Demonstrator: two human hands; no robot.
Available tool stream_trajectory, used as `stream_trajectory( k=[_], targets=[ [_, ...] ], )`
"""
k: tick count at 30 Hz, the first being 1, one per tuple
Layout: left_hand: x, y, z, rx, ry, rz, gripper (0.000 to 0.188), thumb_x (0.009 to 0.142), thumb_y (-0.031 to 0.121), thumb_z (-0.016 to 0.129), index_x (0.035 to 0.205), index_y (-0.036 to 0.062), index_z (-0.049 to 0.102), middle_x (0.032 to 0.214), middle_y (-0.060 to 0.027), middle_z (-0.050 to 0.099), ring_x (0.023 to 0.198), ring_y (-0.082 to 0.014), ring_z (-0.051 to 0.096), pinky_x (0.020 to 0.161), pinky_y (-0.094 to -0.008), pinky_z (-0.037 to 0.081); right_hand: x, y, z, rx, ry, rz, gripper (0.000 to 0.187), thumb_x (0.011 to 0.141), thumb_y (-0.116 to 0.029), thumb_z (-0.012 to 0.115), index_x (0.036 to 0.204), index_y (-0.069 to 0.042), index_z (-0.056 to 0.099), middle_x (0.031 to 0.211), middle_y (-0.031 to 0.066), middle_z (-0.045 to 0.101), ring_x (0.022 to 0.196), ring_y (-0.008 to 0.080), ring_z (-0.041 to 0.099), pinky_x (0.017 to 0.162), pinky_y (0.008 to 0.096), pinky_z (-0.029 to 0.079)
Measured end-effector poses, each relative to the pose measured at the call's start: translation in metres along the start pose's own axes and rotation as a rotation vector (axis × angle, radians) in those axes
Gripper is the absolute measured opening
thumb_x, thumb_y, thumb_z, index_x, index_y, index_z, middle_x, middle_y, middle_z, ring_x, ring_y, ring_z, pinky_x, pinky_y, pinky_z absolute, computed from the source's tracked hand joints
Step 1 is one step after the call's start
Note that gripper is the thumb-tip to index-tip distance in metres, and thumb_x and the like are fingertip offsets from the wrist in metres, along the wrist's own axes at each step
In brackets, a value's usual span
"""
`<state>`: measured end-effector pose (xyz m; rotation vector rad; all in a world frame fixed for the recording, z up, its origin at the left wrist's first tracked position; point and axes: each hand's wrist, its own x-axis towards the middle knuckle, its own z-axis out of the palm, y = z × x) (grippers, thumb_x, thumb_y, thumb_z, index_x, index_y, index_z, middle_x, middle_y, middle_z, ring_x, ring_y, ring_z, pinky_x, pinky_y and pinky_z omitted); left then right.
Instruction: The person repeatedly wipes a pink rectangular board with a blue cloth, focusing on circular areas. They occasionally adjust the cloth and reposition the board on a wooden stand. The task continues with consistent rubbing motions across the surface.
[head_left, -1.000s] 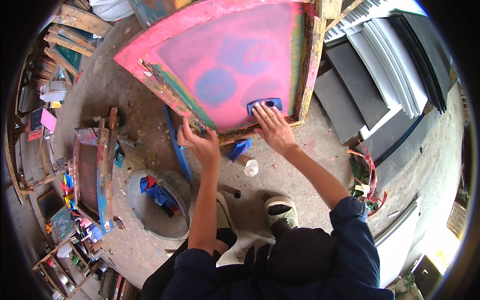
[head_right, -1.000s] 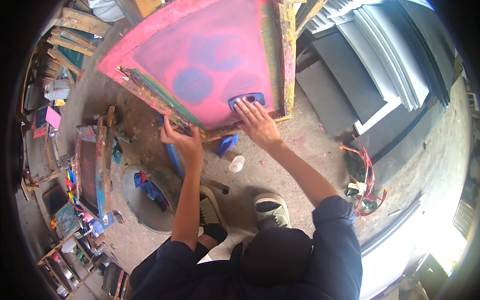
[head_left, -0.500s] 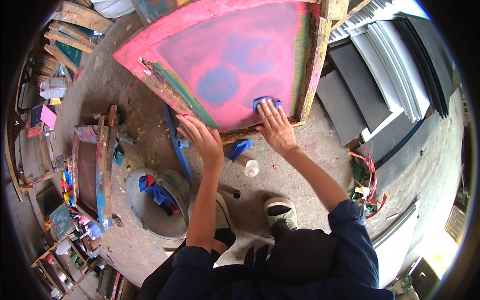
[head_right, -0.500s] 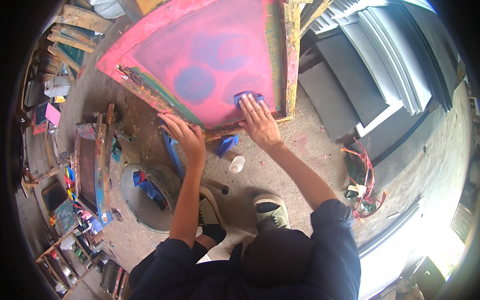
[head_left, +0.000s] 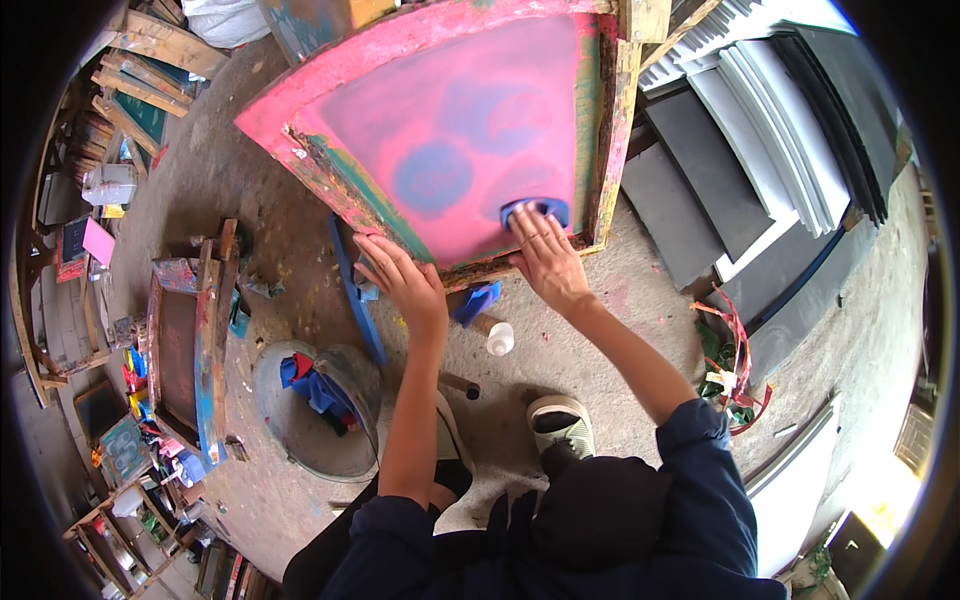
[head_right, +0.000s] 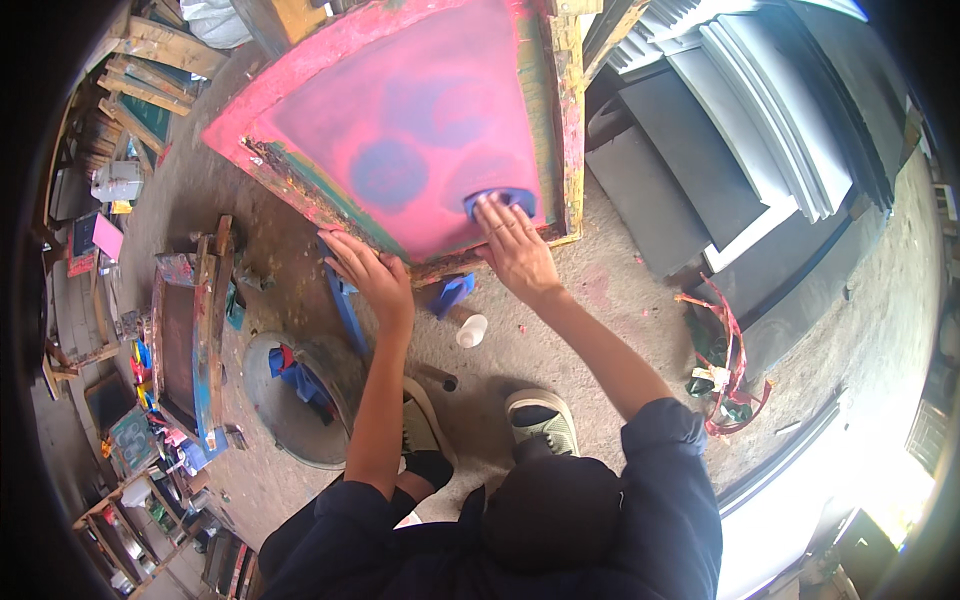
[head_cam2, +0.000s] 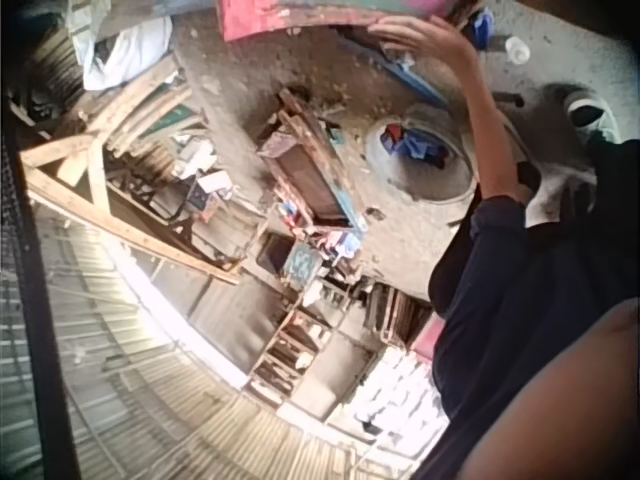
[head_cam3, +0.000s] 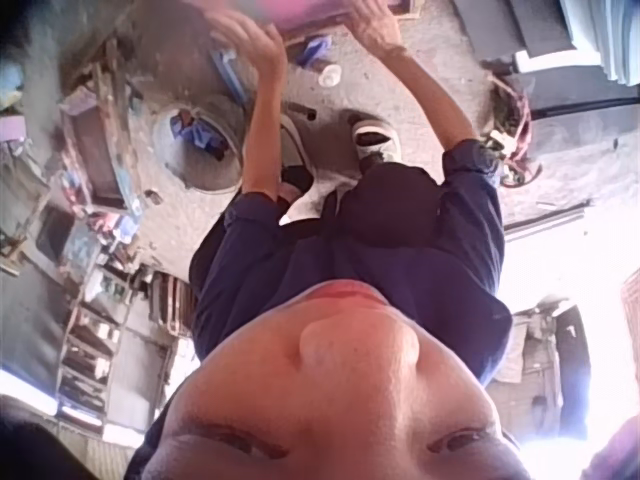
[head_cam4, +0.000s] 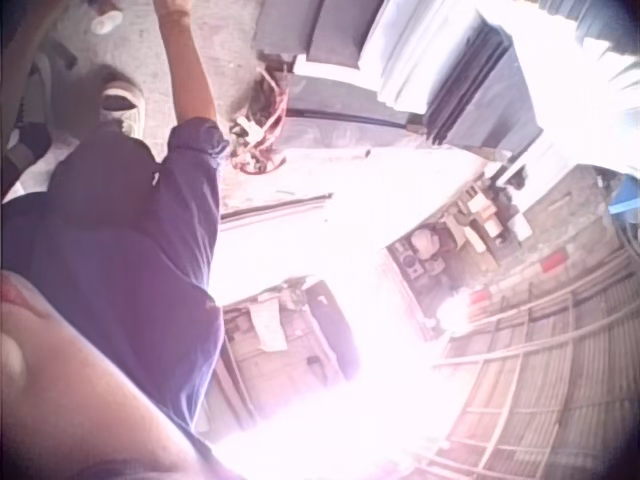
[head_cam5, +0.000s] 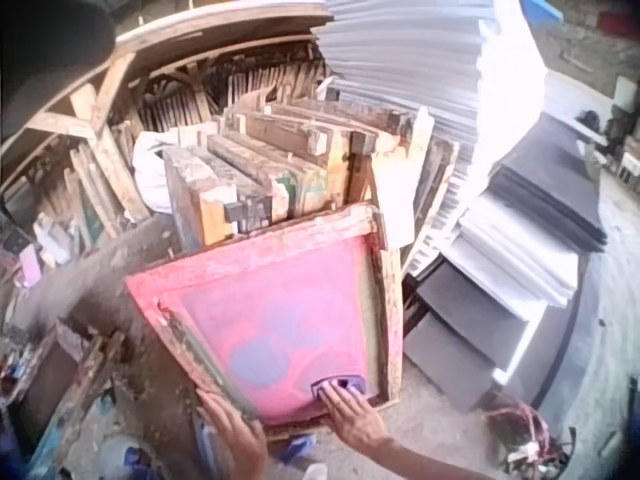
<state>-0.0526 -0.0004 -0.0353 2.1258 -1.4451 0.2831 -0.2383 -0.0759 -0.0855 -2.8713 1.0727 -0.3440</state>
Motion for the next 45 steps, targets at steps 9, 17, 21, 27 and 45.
stream_trajectory(
  k=[9, 17, 21, 27, 45],
  targets=[
    [0.002, -0.008, -0.004, -0.018, 0.0, 0.021, 0.066, 0.08, 0.003, 0.045, 0.137, -0.014, 0.017, 0.145, -0.0308, 0.008, 0.135, -0.0406, 0.016, 0.109, -0.0533, 0.014, 0.012, 0.011, -0.015, 0.043, -0.103, 0.137, 0.06, 0.094, -0.032, 0.043, 0.142, -0.003, 0.021, 0.147, 0.0146, 0.025, 0.137, 0.021, 0.022, 0.113, 0.0418, 0.014],
    [0.003, 0.0, -0.003, -0.082, 0.013, 0.012, 0.066, 0.079, 0.0, 0.043, 0.137, -0.0139, 0.016, 0.145, -0.0318, 0.006, 0.134, -0.0442, 0.016, 0.109, -0.0527, 0.016, 0.016, -0.007, 0.011, -0.014, -0.069, 0.045, 0.064, 0.096, -0.046, 0.023, 0.145, -0.007, 0.01, 0.151, 0.0141, 0.009, 0.14, 0.0223, 0.006, 0.114, 0.0401, 0.006],
    [0.002, -0.003, -0.001, -0.239, 0.002, -0.041, 0.068, 0.077, -0.007, 0.044, 0.138, -0.0137, 0.014, 0.145, -0.0312, 0.003, 0.134, -0.0451, 0.016, 0.107, -0.0501, 0.024, 0.024, 0.006, 0.009, 0.085, 0.183, 0.262, 0.063, 0.097, -0.044, 0.022, 0.145, -0.007, 0.007, 0.152, 0.0119, 0.007, 0.14, 0.0217, 0.005, 0.114, 0.0397, 0.004],
    [0.001, -0.003, 0.001, -0.336, -0.041, -0.066, 0.069, 0.078, -0.008, 0.043, 0.139, -0.0125, 0.011, 0.146, -0.0302, 0.001, 0.133, -0.0466, 0.016, 0.105, -0.0461, 0.029, 0.02, -0.014, 0.014, -0.094, -0.016, -0.02, 0.064, 0.096, -0.045, 0.028, 0.144, -0.005, 0.013, 0.15, 0.0141, 0.014, 0.14, 0.0261, 0.008, 0.114, 0.0403, 0.004],
    [-0.075, -0.012, -0.013, -0.2, -0.205, -0.027, 0.026, 0.08, 0.014, 0.063, 0.104, 0.0096, 0.054, 0.102, -0.0102, 0.051, 0.099, -0.0288, 0.049, 0.086, -0.0428, 0.037, -0.008, 0.015, -0.007, 0.286, 0.135, -0.138, 0.056, 0.074, 0.016, 0.05, 0.127, -0.005, 0.049, 0.136, 0.0033, 0.046, 0.127, 0.0184, 0.04, 0.105, 0.0356, 0.04]
  ],
)
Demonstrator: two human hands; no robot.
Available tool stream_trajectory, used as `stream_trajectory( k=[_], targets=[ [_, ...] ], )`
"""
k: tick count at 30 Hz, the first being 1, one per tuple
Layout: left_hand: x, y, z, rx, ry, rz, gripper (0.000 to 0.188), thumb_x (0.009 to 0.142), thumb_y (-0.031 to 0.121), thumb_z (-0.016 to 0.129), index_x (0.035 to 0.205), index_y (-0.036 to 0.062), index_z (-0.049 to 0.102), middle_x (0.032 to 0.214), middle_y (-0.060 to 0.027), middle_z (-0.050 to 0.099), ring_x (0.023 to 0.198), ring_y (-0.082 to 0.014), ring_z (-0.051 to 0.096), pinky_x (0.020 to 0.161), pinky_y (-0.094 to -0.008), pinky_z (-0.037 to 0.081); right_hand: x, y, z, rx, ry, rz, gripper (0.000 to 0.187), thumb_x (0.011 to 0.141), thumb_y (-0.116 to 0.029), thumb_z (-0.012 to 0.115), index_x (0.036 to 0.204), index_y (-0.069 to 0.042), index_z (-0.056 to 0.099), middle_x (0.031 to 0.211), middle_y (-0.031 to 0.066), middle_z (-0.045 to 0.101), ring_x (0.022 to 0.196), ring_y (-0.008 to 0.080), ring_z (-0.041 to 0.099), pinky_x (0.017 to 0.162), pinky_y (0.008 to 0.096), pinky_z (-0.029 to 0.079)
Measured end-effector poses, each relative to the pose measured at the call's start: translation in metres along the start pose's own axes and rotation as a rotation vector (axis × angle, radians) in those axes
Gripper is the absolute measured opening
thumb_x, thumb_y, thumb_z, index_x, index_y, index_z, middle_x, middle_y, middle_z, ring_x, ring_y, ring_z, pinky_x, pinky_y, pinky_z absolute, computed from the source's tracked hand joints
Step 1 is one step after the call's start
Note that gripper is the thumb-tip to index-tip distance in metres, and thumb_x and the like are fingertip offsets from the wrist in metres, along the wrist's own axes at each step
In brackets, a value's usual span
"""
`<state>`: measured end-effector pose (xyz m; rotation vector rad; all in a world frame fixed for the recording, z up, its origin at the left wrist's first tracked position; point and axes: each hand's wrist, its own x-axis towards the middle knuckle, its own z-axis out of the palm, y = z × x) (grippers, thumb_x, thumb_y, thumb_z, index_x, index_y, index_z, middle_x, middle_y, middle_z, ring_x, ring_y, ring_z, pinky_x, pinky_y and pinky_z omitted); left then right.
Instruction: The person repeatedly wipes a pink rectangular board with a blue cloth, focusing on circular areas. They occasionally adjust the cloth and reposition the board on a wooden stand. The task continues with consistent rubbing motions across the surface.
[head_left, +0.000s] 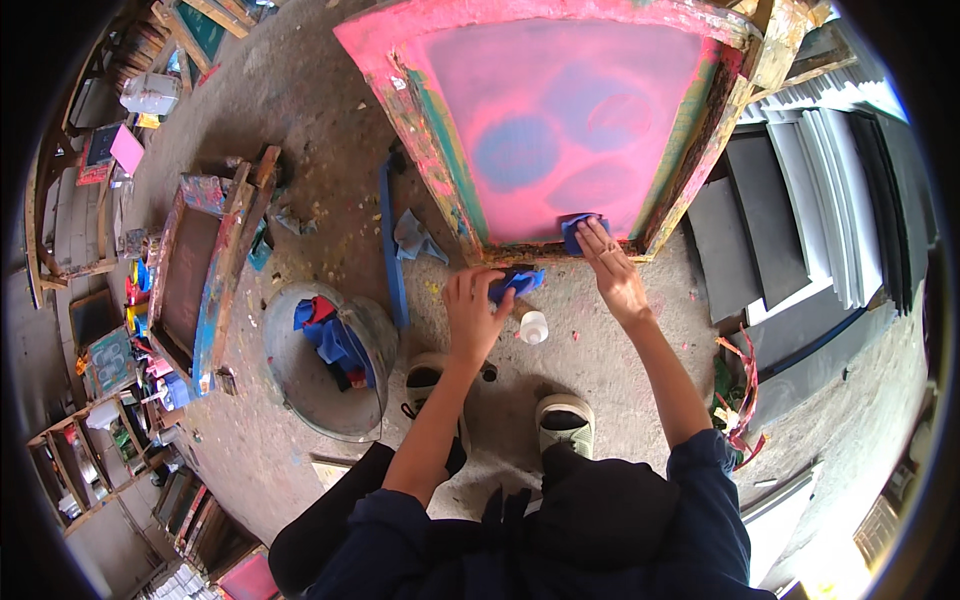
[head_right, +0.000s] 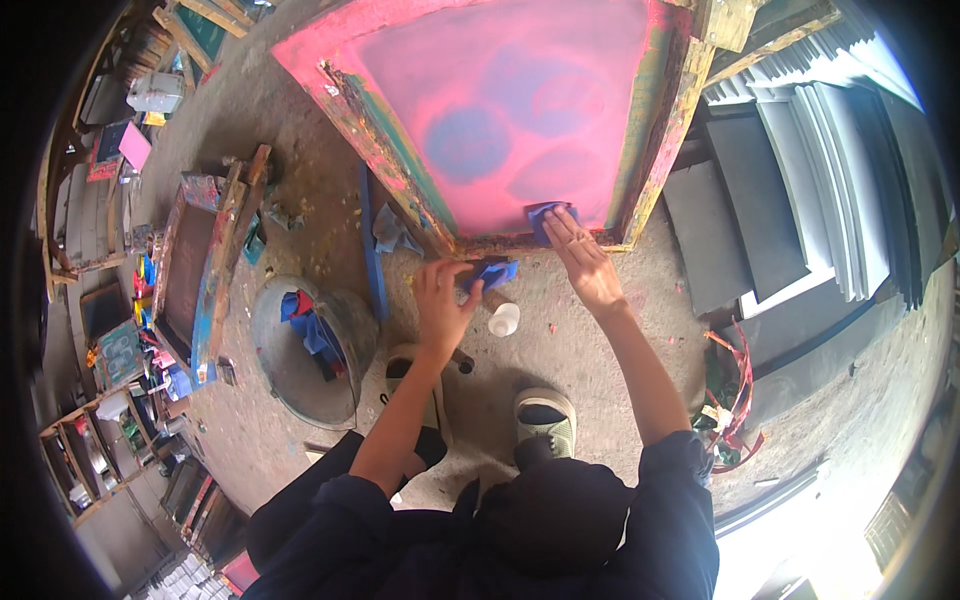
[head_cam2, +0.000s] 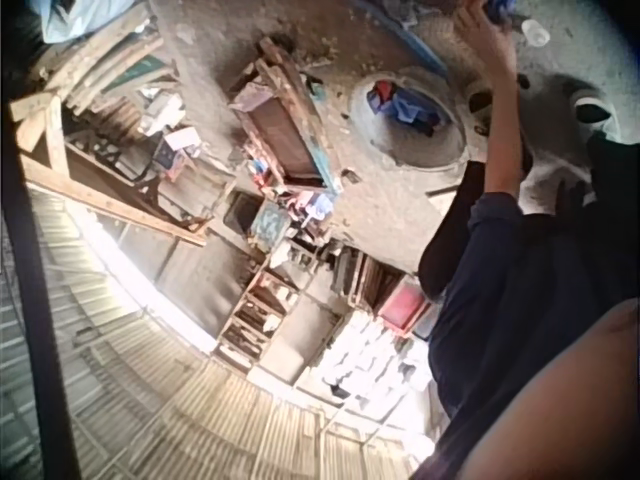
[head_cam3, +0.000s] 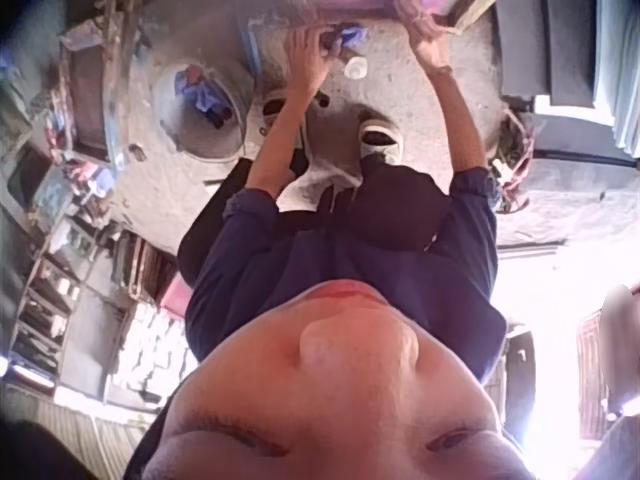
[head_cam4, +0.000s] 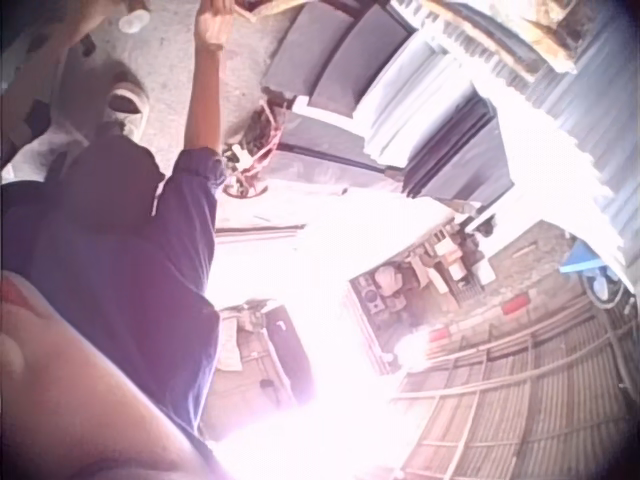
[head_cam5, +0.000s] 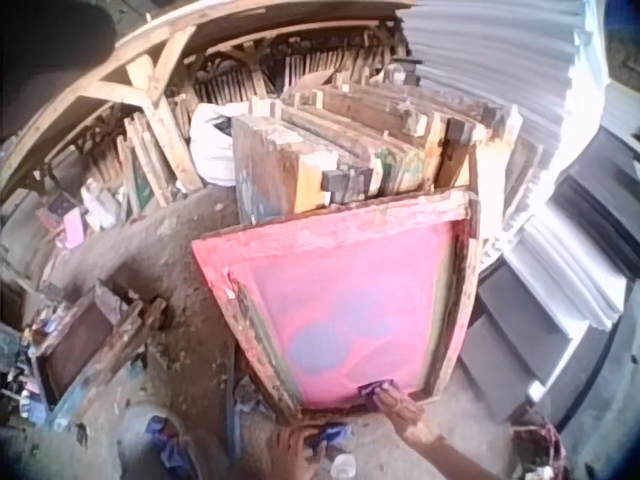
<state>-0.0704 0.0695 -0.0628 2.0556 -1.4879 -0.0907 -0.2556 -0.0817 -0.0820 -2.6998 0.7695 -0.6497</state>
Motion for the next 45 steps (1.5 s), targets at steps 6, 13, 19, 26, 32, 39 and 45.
stream_trajectory(
  k=[6, 13, 19, 26, 32, 39, 45],
  targets=[
    [-0.023, -0.009, 0.023, 0.094, -0.113, -0.177, 0.025, 0.079, 0.02, 0.067, 0.098, 0.0101, 0.056, 0.091, -0.0087, 0.05, 0.091, -0.0299, 0.047, 0.081, -0.0427, 0.036, -0.019, -0.03, 0.0, -0.019, 0.033, 0.23, 0.052, 0.076, 0.01, 0.048, 0.124, -0.009, 0.054, 0.141, 0.0092, 0.039, 0.135, 0.0322, 0.026, 0.11, 0.0547, 0.019],
    [0.01, 0.002, 0.01, -0.531, -0.33, -0.252, 0.014, 0.088, 0.011, 0.058, 0.098, 0.0026, 0.054, 0.093, -0.0125, 0.057, 0.086, -0.0305, 0.056, 0.075, -0.037, 0.044, -0.01, -0.067, -0.017, 0.702, 0.048, 0.507, 0.05, 0.079, 0.001, 0.061, 0.127, -0.01, 0.052, 0.137, 0.0101, 0.044, 0.126, 0.0335, 0.04, 0.105, 0.0429, 0.032],
    [0.043, 0.018, -0.007, -0.937, -0.382, -0.344, 0.011, 0.09, 0.007, 0.055, 0.098, 0.0012, 0.053, 0.094, -0.0068, 0.062, 0.087, -0.0164, 0.062, 0.072, -0.0264, 0.047, -0.001, -0.063, -0.006, 1.628, -0.075, 0.833, 0.059, 0.086, -0.025, 0.064, 0.132, 0.002, 0.039, 0.126, 0.014, 0.05, 0.12, 0.0198, 0.045, 0.101, 0.0368, 0.036],
    [0.058, 0.029, -0.009, -0.784, -0.141, -0.211, 0.013, 0.091, 0.009, 0.055, 0.101, 0.0019, 0.057, 0.095, -0.0065, 0.062, 0.082, -0.0131, 0.06, 0.067, -0.0261, 0.049, 0.014, -0.058, -0.024, 1.315, 0.542, 1.087, 0.014, 0.087, -0.017, 0.062, 0.089, -0.003, 0.066, 0.076, -0.003, 0.061, 0.071, 0.0062, 0.053, 0.069, 0.0242, 0.043],
    [0.053, 0.005, -0.035, -0.388, 0.187, -0.222, 0.013, 0.09, 0.008, 0.056, 0.102, 0.0023, 0.056, 0.1, -0.0064, 0.056, 0.087, -0.0128, 0.055, 0.07, -0.0262, 0.046, 0.052, -0.027, -0.03, 0.314, 0.724, 0.776, 0.023, 0.088, -0.002, 0.053, 0.111, -0.001, 0.059, 0.11, 0.0106, 0.058, 0.086, 0.0211, 0.059, 0.075, 0.0294, 0.048],
    [0.088, 0.012, -0.029, -0.281, 0.248, -0.172, 0.033, 0.077, 0.004, 0.069, 0.1, 0.0034, 0.046, 0.094, -0.0082, 0.04, 0.079, -0.018, 0.042, 0.07, -0.0327, 0.039, 0.068, -0.031, 0.049, -0.032, 0.368, 0.42, 0.074, 0.094, -0.044, 0.038, 0.141, 0.006, 0.012, 0.146, 0.0269, 0.014, 0.136, 0.0422, 0.01, 0.111, 0.0515, 0.01],
    [0.093, 0.003, -0.024, -0.223, 0.294, -0.155, 0.033, 0.072, -0.003, 0.067, 0.089, 0.0038, 0.04, 0.089, -0.0093, 0.035, 0.07, -0.0202, 0.037, 0.062, -0.0351, 0.034, 0.032, -0.015, 0.043, -0.206, -0.231, 0.251, 0.075, 0.09, -0.055, 0.036, 0.142, -0.004, 0.019, 0.149, 0.0154, 0.018, 0.139, 0.0257, 0.015, 0.113, 0.0417, 0.013]
  ],
)
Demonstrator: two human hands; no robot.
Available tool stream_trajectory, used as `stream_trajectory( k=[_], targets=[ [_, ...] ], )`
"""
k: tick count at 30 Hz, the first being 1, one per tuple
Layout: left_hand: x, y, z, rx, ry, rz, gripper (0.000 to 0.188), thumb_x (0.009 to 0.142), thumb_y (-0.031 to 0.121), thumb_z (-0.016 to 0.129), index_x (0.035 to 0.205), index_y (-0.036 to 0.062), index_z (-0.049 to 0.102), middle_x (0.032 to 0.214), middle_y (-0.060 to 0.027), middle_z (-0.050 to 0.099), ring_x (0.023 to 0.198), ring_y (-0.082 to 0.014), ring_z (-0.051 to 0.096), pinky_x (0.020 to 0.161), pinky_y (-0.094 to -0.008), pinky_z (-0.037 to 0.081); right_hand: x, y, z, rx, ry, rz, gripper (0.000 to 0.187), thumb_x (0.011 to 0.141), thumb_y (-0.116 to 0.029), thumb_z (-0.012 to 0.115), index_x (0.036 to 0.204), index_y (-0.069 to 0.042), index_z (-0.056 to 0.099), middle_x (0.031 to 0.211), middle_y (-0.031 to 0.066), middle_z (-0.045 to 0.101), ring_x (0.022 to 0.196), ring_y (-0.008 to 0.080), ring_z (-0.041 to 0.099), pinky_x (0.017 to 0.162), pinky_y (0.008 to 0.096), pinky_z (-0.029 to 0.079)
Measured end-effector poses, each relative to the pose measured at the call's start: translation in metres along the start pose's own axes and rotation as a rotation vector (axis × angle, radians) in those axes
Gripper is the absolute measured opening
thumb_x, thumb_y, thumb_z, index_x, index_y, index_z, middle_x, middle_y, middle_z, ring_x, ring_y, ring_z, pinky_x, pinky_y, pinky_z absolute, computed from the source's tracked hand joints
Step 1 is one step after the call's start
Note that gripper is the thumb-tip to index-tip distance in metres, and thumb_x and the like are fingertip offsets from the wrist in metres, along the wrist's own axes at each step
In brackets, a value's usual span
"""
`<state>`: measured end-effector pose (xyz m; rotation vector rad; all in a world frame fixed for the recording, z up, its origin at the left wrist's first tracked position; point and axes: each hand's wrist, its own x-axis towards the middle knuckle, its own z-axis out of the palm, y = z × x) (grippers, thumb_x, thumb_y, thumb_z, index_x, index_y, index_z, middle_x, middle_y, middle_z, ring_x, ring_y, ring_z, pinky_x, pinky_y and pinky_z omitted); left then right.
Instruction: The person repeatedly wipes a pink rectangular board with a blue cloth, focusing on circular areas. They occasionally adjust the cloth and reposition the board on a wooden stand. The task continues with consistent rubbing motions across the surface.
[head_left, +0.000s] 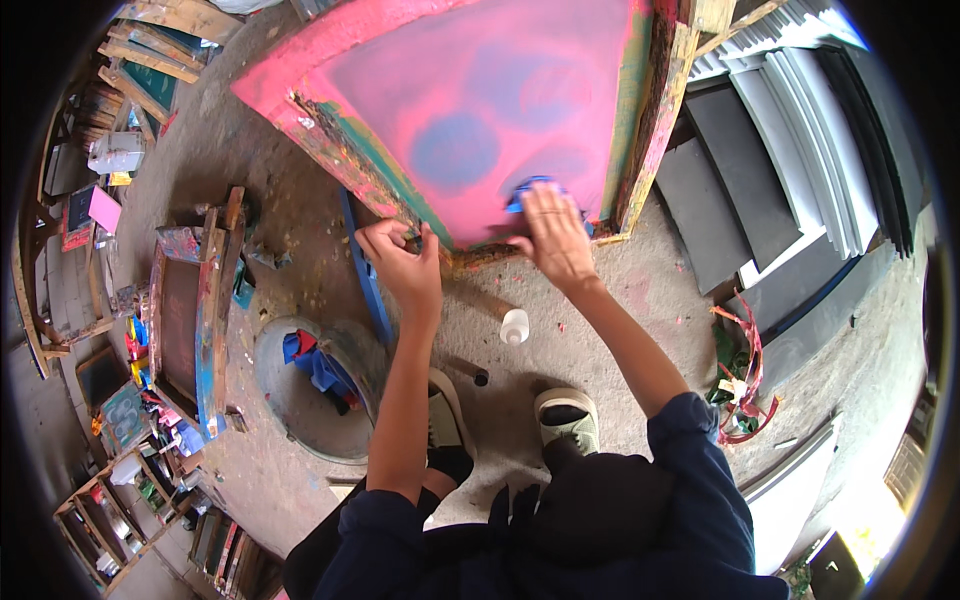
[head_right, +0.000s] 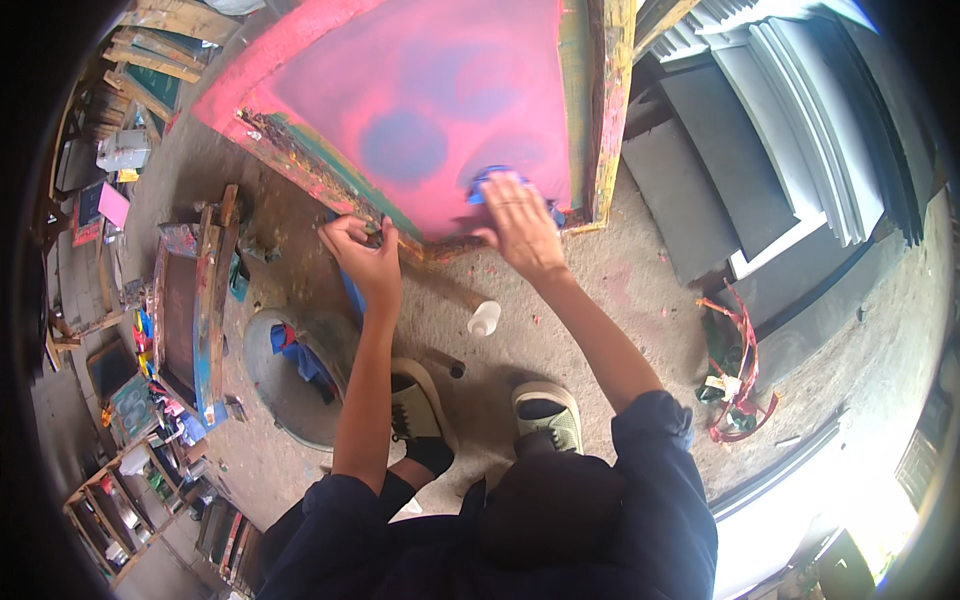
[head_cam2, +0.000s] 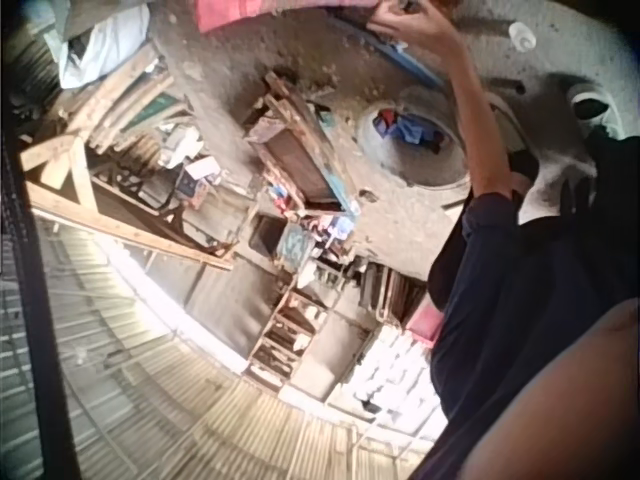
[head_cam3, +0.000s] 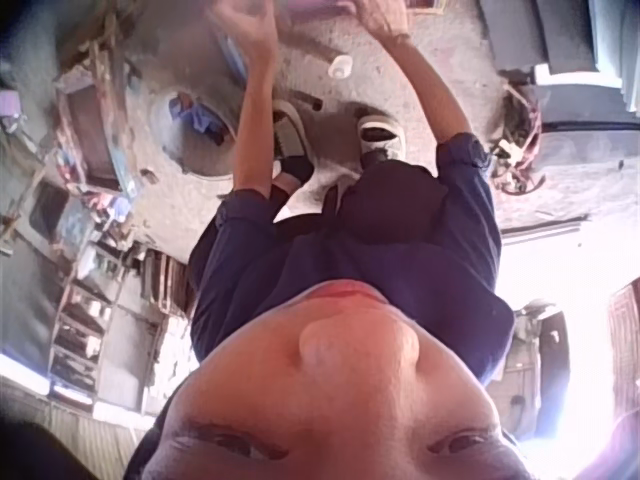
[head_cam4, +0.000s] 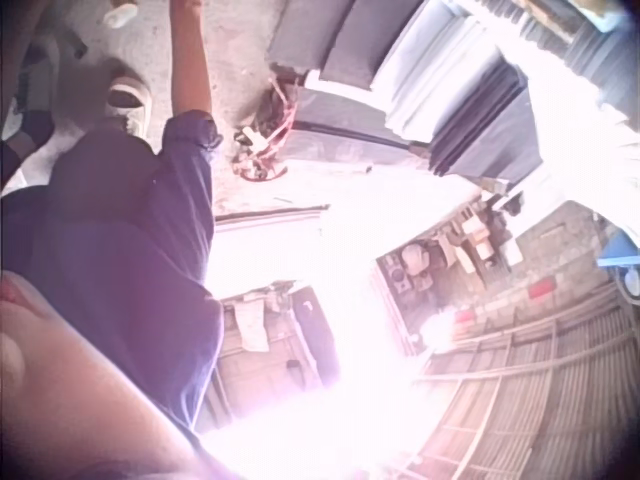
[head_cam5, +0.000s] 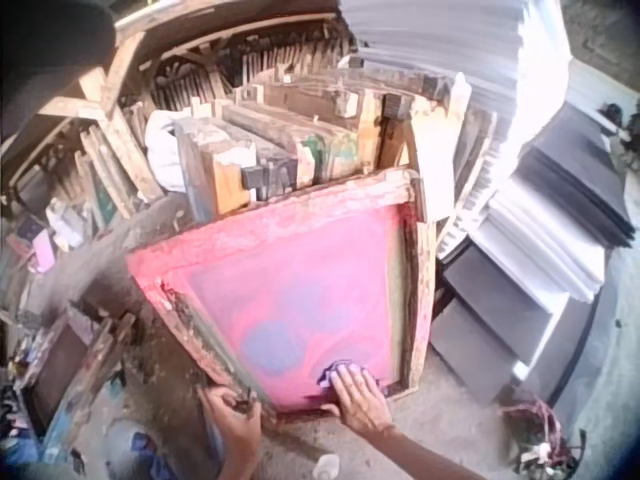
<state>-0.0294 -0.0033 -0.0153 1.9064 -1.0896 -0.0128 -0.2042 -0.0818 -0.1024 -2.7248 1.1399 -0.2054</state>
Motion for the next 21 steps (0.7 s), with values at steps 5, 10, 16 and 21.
stream_trajectory(
  k=[5, 10, 16, 21],
  targets=[
    [0.006, 0.001, 0.004, -0.01, -0.041, -0.013, 0.038, 0.068, -0.004, 0.068, 0.087, 0.0025, 0.035, 0.088, -0.0099, 0.032, 0.071, -0.02, 0.035, 0.063, -0.0341, 0.035, 0.036, -0.014, -0.015, 0.137, 0.467, 0.196, 0.087, 0.087, -0.057, 0.041, 0.139, 0.009, 0.017, 0.146, 0.0273, 0.015, 0.136, 0.0421, 0.012, 0.111, 0.0495, 0.012],
    [0.01, -0.005, -0.001, 0.017, -0.059, 0.024, 0.038, 0.068, -0.004, 0.068, 0.086, 0.0013, 0.035, 0.088, -0.0122, 0.034, 0.066, -0.023, 0.038, 0.058, -0.0375, 0.034, 0.001, -0.012, 0.012, -0.001, 0.133, -0.013, 0.076, 0.086, -0.057, 0.043, 0.139, -0.004, 0.031, 0.145, 0.0129, 0.029, 0.136, 0.0271, 0.023, 0.112, 0.0439, 0.015],
    [0.011, -0.004, 0.0, 0.044, -0.083, 0.005, 0.041, 0.065, -0.006, 0.069, 0.085, 0.0015, 0.034, 0.088, -0.0107, 0.032, 0.073, -0.0206, 0.035, 0.065, -0.0332, 0.036, 0.037, -0.027, 0.002, 0.126, 0.415, 0.242, 0.084, 0.09, -0.062, 0.02, 0.141, 0.005, 0.014, 0.148, 0.0236, 0.014, 0.138, 0.0368, 0.007, 0.113, 0.0458, 0.008],
    [0.01, 0.002, -0.004, 0.054, -0.137, 0.027, 0.041, 0.065, -0.004, 0.07, 0.084, 0.0009, 0.034, 0.087, -0.0121, 0.032, 0.074, -0.0224, 0.035, 0.07, -0.0356, 0.036, -0.003, -0.005, 0.021, -0.031, 0.24, 0.054, 0.077, 0.091, -0.055, 0.033, 0.141, 0.002, 0.018, 0.147, 0.0204, 0.019, 0.139, 0.0325, 0.011, 0.113, 0.0459, 0.011]
  ],
)
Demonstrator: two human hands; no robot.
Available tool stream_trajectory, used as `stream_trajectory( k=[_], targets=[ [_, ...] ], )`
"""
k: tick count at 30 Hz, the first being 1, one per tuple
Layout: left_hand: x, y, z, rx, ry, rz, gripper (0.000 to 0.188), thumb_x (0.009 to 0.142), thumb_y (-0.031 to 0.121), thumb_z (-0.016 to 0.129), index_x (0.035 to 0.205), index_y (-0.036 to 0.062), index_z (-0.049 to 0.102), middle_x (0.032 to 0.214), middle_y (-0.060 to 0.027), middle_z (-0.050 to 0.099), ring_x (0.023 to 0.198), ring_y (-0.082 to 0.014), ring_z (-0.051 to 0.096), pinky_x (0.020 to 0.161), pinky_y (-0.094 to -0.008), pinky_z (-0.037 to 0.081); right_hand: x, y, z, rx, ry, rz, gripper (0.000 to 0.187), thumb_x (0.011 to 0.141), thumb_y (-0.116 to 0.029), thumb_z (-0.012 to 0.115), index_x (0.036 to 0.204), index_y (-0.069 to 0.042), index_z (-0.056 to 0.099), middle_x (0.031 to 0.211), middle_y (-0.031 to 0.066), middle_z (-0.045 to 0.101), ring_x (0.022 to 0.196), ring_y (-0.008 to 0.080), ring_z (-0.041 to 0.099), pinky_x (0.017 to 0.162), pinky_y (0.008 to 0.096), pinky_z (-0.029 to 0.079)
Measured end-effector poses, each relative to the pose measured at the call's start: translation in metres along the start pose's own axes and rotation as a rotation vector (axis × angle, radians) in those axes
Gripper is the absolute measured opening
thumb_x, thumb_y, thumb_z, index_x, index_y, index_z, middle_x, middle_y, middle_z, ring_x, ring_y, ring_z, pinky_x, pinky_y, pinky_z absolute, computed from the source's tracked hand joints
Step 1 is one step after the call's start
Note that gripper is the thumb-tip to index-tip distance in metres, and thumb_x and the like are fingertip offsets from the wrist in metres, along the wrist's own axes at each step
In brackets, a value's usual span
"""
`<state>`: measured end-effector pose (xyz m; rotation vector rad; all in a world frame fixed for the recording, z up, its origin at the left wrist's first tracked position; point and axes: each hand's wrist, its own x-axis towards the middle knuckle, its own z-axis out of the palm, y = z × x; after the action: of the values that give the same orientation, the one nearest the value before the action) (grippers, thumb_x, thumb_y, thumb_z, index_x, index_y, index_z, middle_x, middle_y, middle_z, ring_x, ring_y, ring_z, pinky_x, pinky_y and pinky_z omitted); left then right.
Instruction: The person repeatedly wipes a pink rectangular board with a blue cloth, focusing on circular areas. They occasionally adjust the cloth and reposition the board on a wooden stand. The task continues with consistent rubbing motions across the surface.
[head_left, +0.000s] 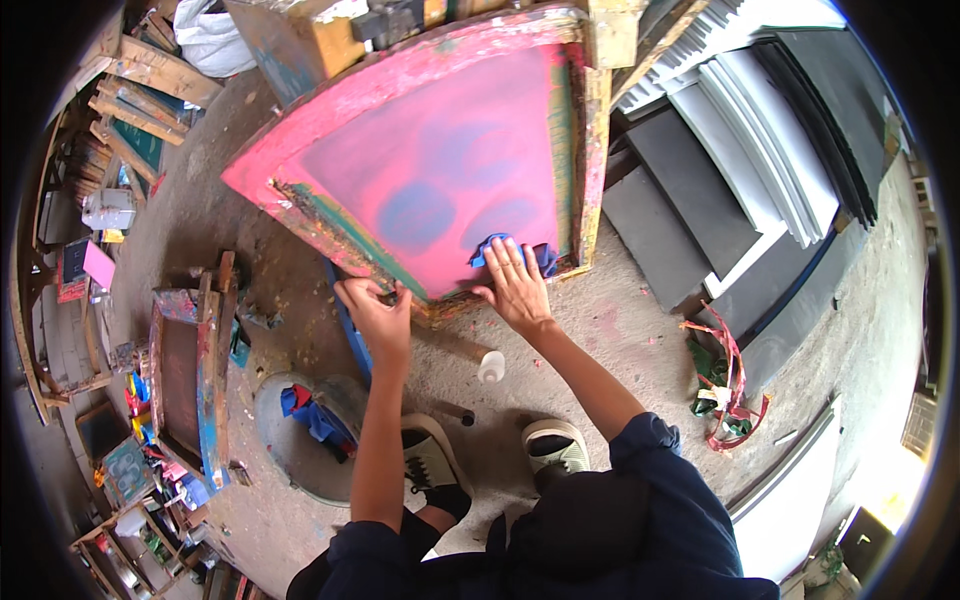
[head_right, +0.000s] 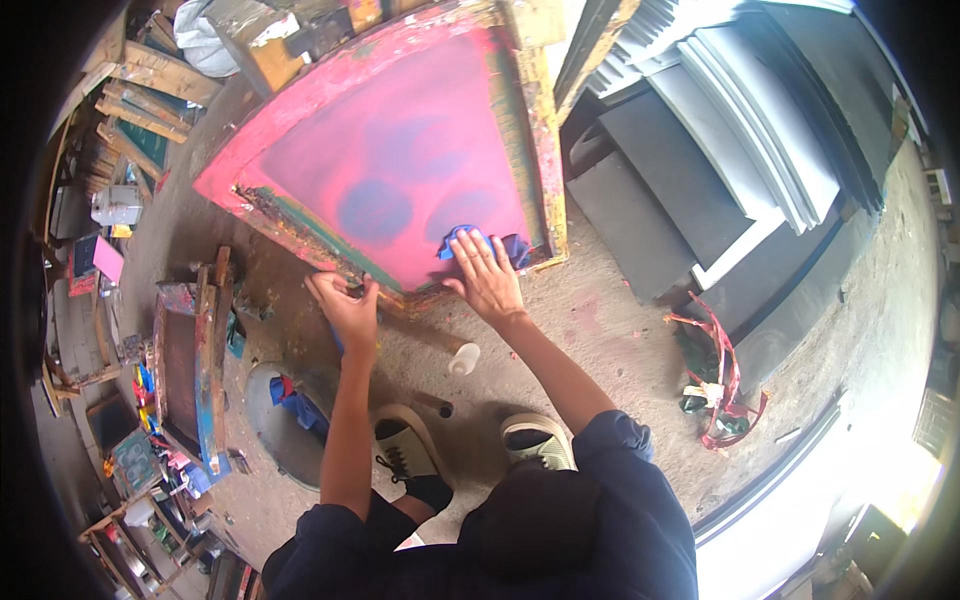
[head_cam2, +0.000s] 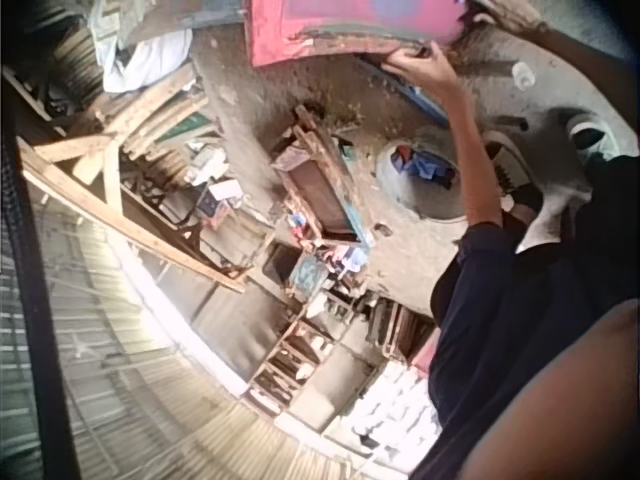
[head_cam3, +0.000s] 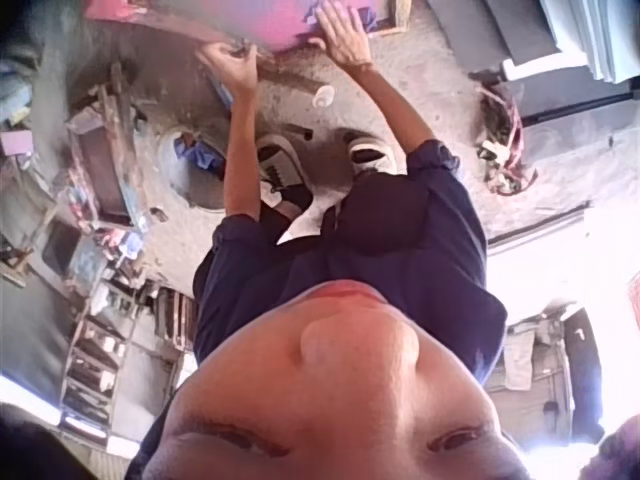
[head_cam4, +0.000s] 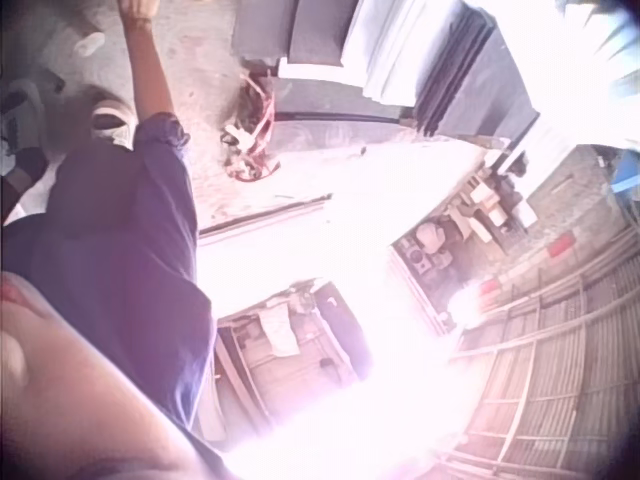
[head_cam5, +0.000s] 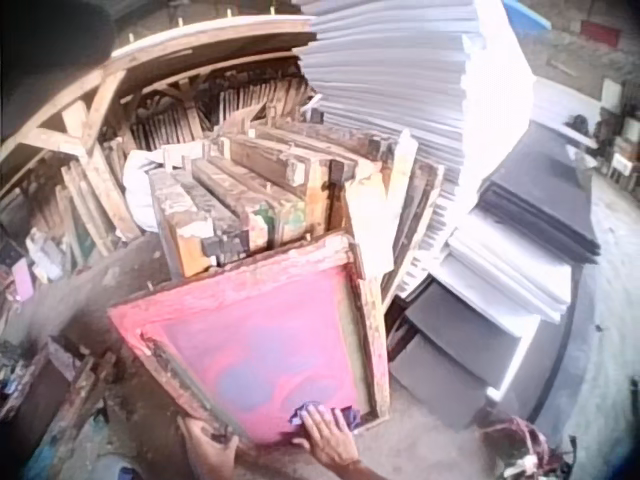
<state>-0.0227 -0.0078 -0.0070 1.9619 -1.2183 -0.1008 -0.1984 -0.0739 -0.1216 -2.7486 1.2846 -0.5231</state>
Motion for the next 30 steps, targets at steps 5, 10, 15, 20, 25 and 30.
stream_trajectory(
  k=[5, 10, 15, 20, 25, 30],
  targets=[
    [-0.002, 0.0, 0.002, -0.03, 0.035, -0.015, 0.041, 0.065, -0.005, 0.069, 0.084, 0.0012, 0.034, 0.086, -0.0119, 0.032, 0.072, -0.0236, 0.036, 0.063, -0.0364, 0.035, 0.037, -0.015, -0.018, 0.321, 0.355, 0.382, 0.079, 0.089, -0.055, 0.039, 0.141, 0.001, 0.02, 0.148, 0.0188, 0.018, 0.139, 0.0312, 0.012, 0.112, 0.0461, 0.012],
    [0.001, -0.002, 0.0, 0.08, 0.058, 0.101, 0.041, 0.066, -0.005, 0.07, 0.083, 0.0018, 0.034, 0.085, -0.0122, 0.033, 0.067, -0.0254, 0.037, 0.054, -0.0382, 0.031, 0.001, 0.002, -0.016, 0.016, -0.067, 0.032, 0.08, 0.09, -0.058, 0.032, 0.142, 0.0, 0.017, 0.148, 0.0184, 0.018, 0.139, 0.0299, 0.012, 0.113, 0.0432, 0.013],
    [0.003, -0.004, -0.002, 0.02, 0.045, 0.101, 0.041, 0.066, -0.005, 0.07, 0.084, 0.0021, 0.034, 0.085, -0.0123, 0.034, 0.067, -0.0263, 0.038, 0.054, -0.0398, 0.031, 0.051, -0.002, -0.043, 0.151, 0.182, 0.269, 0.086, 0.09, -0.055, 0.038, 0.137, 0.013, 0.014, 0.143, 0.0347, 0.013, 0.136, 0.045, 0.009, 0.112, 0.0504, 0.008],
    [0.003, -0.004, 0.0, 0.036, 0.044, 0.102, 0.041, 0.067, -0.003, 0.071, 0.084, 0.0031, 0.034, 0.085, -0.012, 0.033, 0.061, -0.0255, 0.038, 0.051, -0.0395, 0.03, 0.03, -0.01, -0.021, 0.111, -0.128, -0.148, 0.077, 0.092, -0.051, 0.034, 0.141, 0.004, 0.014, 0.146, 0.0261, 0.014, 0.137, 0.0371, 0.013, 0.113, 0.0447, 0.012],
    [0.004, -0.009, -0.001, 0.044, 0.088, 0.139, 0.042, 0.066, -0.002, 0.071, 0.083, 0.0046, 0.034, 0.082, -0.0112, 0.032, 0.058, -0.0252, 0.038, 0.047, -0.0387, 0.029, 0.025, 0.024, -0.022, 0.078, 0.158, 0.117, 0.077, 0.092, -0.05, 0.034, 0.14, 0.007, 0.012, 0.146, 0.0284, 0.011, 0.138, 0.0367, 0.006, 0.114, 0.0449, 0.006],
    [0.002, -0.005, 0.003, -0.025, 0.053, 0.008, 0.04, 0.065, 0.001, 0.071, 0.083, 0.004, 0.036, 0.082, -0.0113, 0.034, 0.066, -0.0268, 0.038, 0.06, -0.0393, 0.035, 0.035, -0.023, -0.012, 0.069, -0.041, -0.179, 0.072, 0.094, -0.049, 0.032, 0.143, 0.0, 0.012, 0.149, 0.0204, 0.009, 0.139, 0.0305, 0.007, 0.113, 0.0459, 0.008]
  ],
)
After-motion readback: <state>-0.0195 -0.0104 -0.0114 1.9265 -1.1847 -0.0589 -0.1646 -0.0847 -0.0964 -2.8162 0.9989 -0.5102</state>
